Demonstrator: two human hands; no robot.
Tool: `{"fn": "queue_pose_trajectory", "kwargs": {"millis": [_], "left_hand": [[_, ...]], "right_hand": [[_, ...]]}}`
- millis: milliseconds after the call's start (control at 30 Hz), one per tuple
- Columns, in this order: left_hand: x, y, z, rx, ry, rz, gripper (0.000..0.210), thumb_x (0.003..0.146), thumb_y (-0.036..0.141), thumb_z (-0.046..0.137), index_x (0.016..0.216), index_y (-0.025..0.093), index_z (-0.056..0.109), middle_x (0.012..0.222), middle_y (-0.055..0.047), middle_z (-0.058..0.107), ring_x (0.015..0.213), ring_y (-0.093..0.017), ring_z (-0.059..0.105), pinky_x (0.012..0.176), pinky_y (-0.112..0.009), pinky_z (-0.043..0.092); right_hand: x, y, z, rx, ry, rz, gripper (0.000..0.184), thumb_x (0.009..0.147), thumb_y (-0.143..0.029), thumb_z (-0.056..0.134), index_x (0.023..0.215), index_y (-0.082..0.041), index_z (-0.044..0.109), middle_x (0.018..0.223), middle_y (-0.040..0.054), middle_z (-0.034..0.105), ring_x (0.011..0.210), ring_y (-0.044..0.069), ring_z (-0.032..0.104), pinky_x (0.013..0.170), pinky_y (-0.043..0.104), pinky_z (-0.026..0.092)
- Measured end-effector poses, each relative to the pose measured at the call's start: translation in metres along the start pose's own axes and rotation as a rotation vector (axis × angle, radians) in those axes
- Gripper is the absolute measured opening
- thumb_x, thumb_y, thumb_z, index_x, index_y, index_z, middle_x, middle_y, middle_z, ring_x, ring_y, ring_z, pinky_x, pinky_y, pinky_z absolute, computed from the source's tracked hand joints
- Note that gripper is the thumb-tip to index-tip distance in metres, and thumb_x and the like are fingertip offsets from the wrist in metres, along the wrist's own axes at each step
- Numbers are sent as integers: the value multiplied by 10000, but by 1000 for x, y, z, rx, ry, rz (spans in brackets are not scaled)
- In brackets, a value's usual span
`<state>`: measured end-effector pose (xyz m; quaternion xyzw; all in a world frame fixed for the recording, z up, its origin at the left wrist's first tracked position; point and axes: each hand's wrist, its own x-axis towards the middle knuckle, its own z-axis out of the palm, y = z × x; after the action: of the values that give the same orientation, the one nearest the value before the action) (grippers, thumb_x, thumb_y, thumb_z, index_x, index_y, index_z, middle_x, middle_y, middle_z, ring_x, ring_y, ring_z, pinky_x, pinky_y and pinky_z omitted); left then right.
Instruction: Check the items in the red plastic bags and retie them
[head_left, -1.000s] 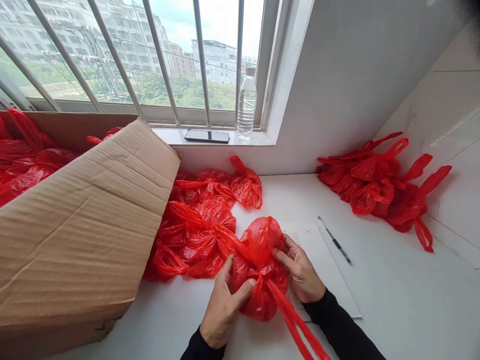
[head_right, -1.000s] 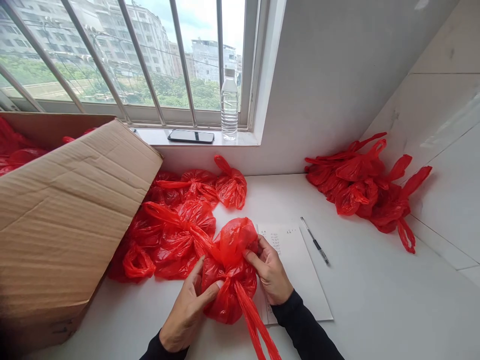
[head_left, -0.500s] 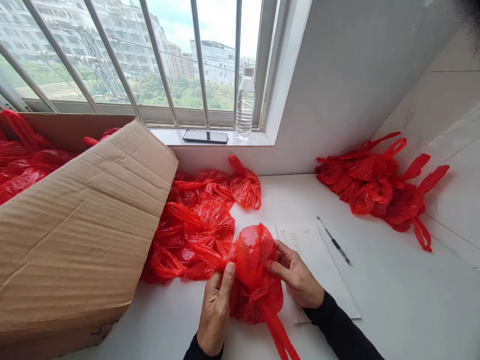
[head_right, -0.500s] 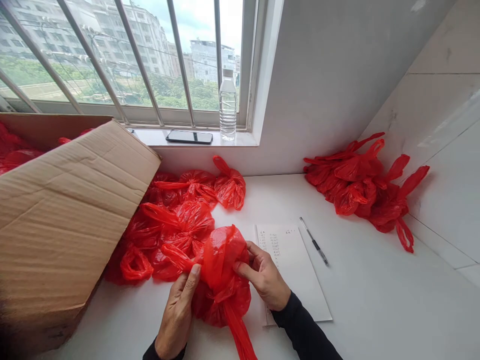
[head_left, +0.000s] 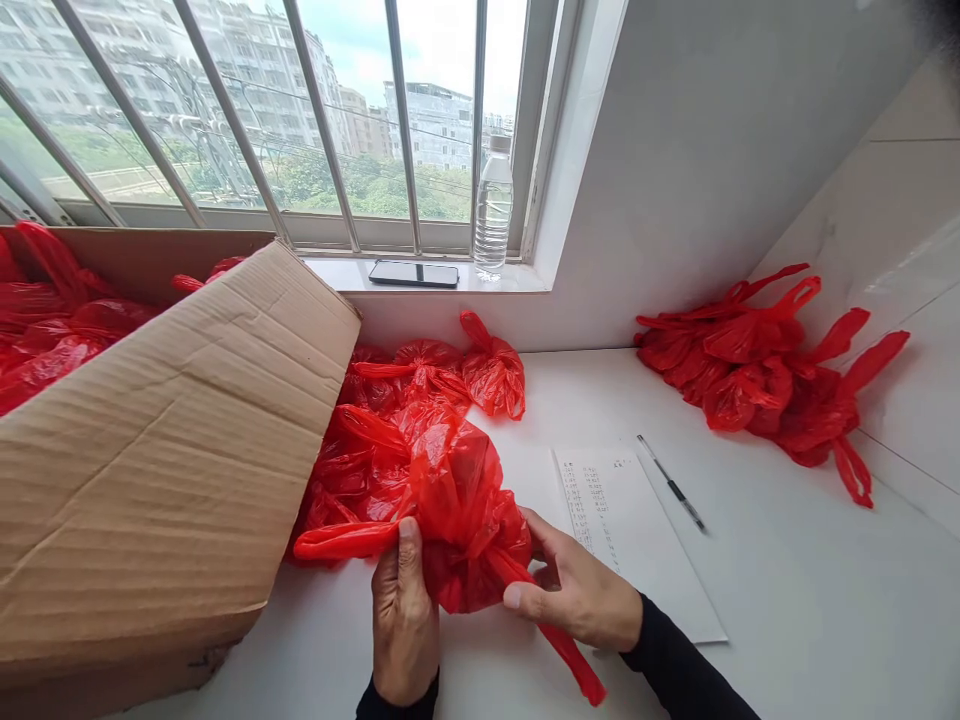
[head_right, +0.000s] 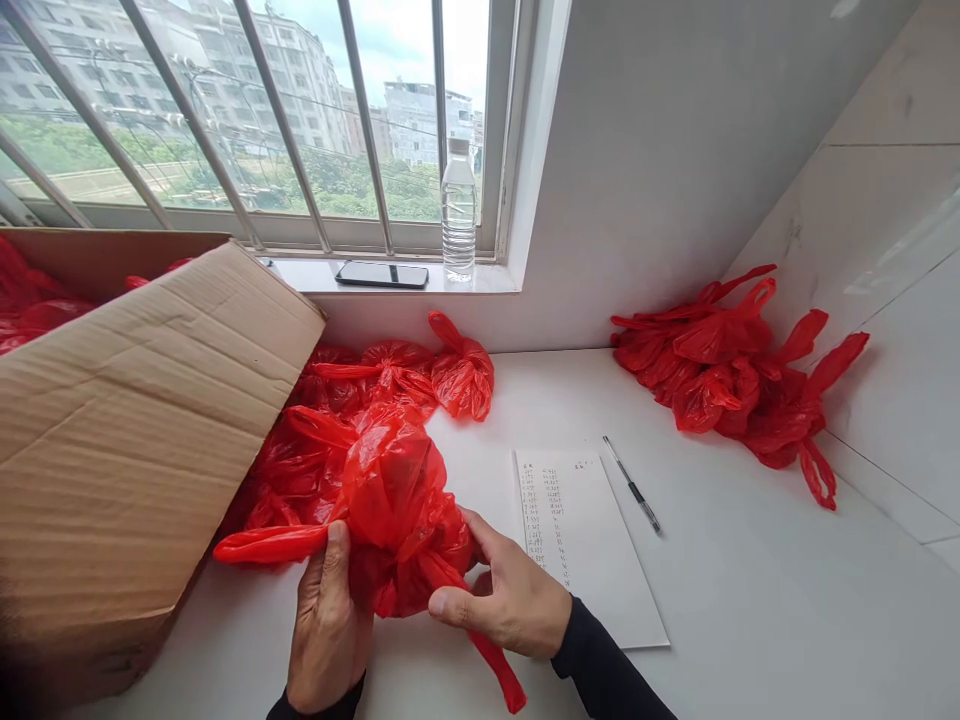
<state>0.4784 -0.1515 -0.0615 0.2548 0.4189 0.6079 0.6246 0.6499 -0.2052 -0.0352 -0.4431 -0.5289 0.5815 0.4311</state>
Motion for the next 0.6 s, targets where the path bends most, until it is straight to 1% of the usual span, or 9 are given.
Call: {"fn": "queue_pose_trajectory", "kwargs": {"millis": [67,133,167,233,300,433,533,600], "left_hand": [[1,3,1,-15,45,-1,559,800,556,730,1257,239,670,1162,-51,740,1171,-278,641,1052,-384,495],[1,5,3,-25,84,2,569,784,555,746,1253,243,671,1167,-48,738,1178,-278,637,1058,-385,491],[2,7,3,-29,87,9,568,777,556,752,1246,245,674,1177,-48,734,1188,-277,631,1060,-381,489],[2,9,4,-33,55,29,553,766,544,767,1225,247,684,1200,-44,724,1216,-272,610,1064,-369,485],[3,12,5,-33,26,53,534,750,532,785,1194,248,699,1194,-38,725,1229,-270,599,1059,-360,490],[8,18,6,-27,11,77,521,739,542,790,1153,232,722,1147,-43,741,1210,-274,610,1044,-360,501],[11,23,5,-23,30,114,504,744,538,787,1140,232,728,1126,-38,746,1186,-268,623,1025,-352,512],[13,26,5,-21,34,112,488,751,532,782,1128,225,732,1108,-42,749,1155,-269,639,1003,-355,525]], "right_hand": [[0,3,1,-46,8,18,611,884,-457,688,1429,-270,486,989,42,634,802,190,557,674,290,449],[1,6,-1,-80,32,35,588,915,-469,644,1441,-270,471,895,16,613,705,158,500,643,283,414],[2,7,-2,-103,48,42,581,926,-468,632,1445,-269,466,839,-2,587,674,145,467,638,281,395],[2,7,-5,-149,80,49,541,949,-455,606,1436,-256,480,754,-31,516,648,130,408,638,278,355],[2,4,-6,-170,93,60,482,987,-444,545,1420,-237,504,703,-45,447,635,123,368,625,276,323],[0,-4,-1,-166,69,44,423,1034,-419,431,1389,-224,554,659,-50,360,611,118,349,568,266,284],[-2,-5,4,-177,16,14,412,1039,-379,410,1374,-212,583,639,-49,364,601,116,364,567,265,304],[-2,-3,6,-181,-5,16,407,1035,-361,415,1365,-206,596,622,-50,373,593,115,370,571,264,318]]}}
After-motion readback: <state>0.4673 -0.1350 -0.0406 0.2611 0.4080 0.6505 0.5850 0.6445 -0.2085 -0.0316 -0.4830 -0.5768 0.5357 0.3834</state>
